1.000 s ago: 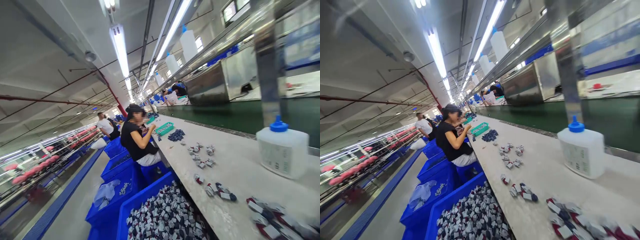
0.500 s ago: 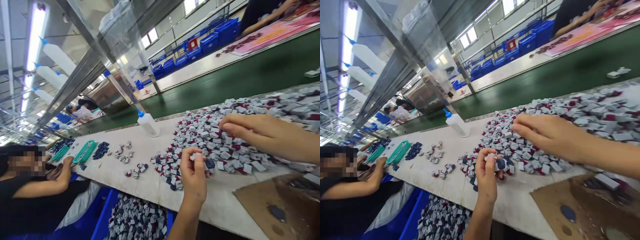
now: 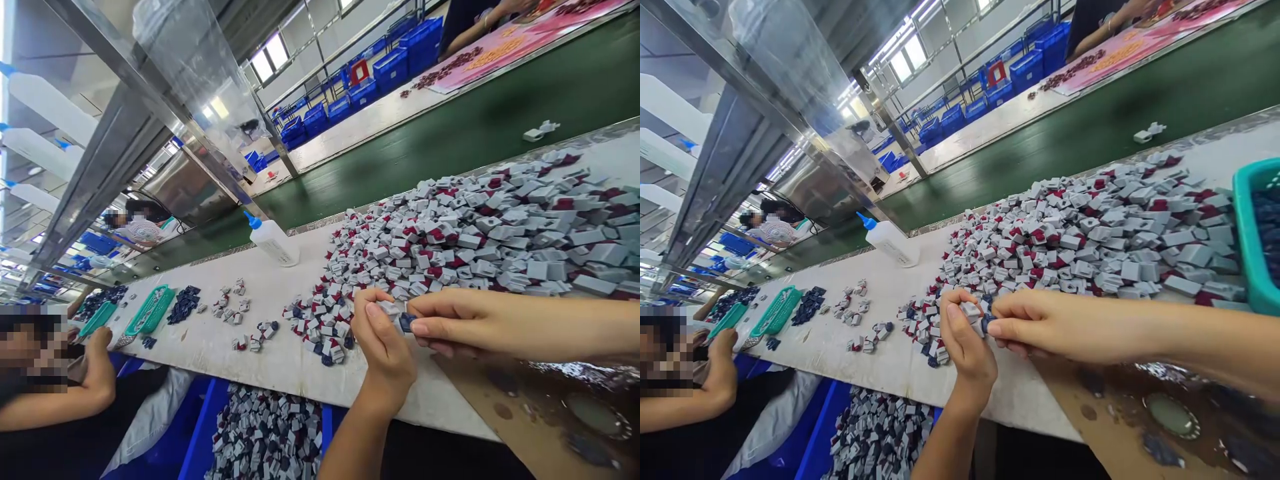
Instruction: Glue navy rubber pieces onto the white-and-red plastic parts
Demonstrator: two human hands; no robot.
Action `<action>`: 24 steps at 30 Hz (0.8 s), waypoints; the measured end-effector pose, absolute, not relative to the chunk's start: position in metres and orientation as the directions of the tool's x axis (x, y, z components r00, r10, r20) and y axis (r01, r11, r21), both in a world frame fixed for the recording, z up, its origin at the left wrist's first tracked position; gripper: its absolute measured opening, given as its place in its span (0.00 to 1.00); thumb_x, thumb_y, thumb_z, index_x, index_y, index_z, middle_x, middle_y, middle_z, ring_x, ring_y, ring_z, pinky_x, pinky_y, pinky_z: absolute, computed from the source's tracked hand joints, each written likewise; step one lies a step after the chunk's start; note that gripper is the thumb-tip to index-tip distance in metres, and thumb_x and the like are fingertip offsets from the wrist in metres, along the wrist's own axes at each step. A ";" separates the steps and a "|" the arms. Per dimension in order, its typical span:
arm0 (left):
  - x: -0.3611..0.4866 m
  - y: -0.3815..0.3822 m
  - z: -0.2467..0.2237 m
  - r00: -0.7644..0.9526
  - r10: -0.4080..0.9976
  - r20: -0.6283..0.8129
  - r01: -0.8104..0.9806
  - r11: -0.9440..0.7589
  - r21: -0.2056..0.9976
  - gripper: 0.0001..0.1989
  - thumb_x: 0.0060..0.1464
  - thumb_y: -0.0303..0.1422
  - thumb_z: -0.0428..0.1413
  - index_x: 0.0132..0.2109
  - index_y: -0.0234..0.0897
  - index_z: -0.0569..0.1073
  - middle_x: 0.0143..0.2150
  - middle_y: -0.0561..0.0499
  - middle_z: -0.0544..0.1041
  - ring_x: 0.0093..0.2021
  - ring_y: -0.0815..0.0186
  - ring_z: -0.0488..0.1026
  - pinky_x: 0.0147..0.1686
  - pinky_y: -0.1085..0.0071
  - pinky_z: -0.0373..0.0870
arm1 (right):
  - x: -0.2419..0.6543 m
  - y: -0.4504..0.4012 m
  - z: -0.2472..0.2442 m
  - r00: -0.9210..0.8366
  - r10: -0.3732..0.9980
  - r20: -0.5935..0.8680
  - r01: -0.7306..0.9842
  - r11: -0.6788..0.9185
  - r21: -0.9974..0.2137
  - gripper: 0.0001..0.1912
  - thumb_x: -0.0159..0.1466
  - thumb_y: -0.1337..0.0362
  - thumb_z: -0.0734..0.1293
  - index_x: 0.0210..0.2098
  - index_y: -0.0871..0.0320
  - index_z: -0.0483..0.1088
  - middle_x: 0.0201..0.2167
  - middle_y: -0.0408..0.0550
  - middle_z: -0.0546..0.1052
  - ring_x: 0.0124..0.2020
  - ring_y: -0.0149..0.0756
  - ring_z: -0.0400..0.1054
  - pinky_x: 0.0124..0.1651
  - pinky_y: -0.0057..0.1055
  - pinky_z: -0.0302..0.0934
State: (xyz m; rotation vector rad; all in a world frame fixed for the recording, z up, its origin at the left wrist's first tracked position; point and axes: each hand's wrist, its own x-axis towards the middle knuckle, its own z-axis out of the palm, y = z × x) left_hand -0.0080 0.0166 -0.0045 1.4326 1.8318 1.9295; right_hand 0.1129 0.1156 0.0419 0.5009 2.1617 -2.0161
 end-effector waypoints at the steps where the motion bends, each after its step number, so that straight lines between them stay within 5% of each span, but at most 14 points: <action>1: -0.007 0.017 -0.005 -0.540 0.635 0.552 0.512 -0.272 0.815 0.19 0.71 0.42 0.36 0.38 0.39 0.66 0.30 0.54 0.68 0.29 0.69 0.67 0.32 0.72 0.63 | 0.113 0.114 0.043 -0.932 0.151 -0.328 0.339 0.051 -0.940 0.27 0.60 0.37 0.61 0.29 0.57 0.61 0.22 0.39 0.59 0.22 0.27 0.50 0.23 0.26 0.44; 10: -0.008 0.014 0.003 -0.449 0.651 0.612 0.622 -0.264 0.737 0.18 0.71 0.40 0.35 0.39 0.39 0.65 0.30 0.53 0.69 0.27 0.68 0.67 0.29 0.71 0.63 | 0.109 0.104 0.059 -0.935 0.256 -0.245 0.305 0.228 -0.925 0.28 0.60 0.36 0.56 0.26 0.57 0.57 0.26 0.42 0.58 0.28 0.30 0.51 0.30 0.29 0.49; 17: -0.020 -0.002 -0.010 -0.199 0.934 0.296 0.585 -0.129 0.801 0.15 0.69 0.37 0.38 0.40 0.39 0.66 0.26 0.55 0.65 0.23 0.68 0.63 0.26 0.69 0.58 | 0.118 0.101 0.022 -0.872 0.102 -0.479 0.482 0.005 -0.876 0.26 0.61 0.39 0.58 0.31 0.57 0.58 0.23 0.40 0.61 0.22 0.26 0.51 0.24 0.25 0.47; 20: -0.020 -0.016 -0.009 -0.171 0.952 0.252 0.559 -0.117 0.821 0.11 0.67 0.35 0.42 0.40 0.39 0.67 0.23 0.57 0.61 0.21 0.69 0.61 0.25 0.70 0.56 | 0.121 0.094 0.015 -0.899 0.107 -0.425 0.432 0.051 -0.900 0.24 0.63 0.42 0.58 0.29 0.57 0.59 0.23 0.40 0.60 0.23 0.27 0.50 0.26 0.27 0.49; 24: -0.012 -0.028 -0.006 -0.318 0.881 0.351 0.583 -0.111 0.805 0.11 0.65 0.30 0.41 0.39 0.38 0.68 0.27 0.53 0.68 0.22 0.69 0.63 0.25 0.69 0.57 | 0.119 0.077 0.023 -0.929 0.290 -0.229 0.261 0.078 -0.962 0.24 0.60 0.42 0.60 0.21 0.56 0.56 0.21 0.44 0.61 0.25 0.33 0.54 0.27 0.31 0.52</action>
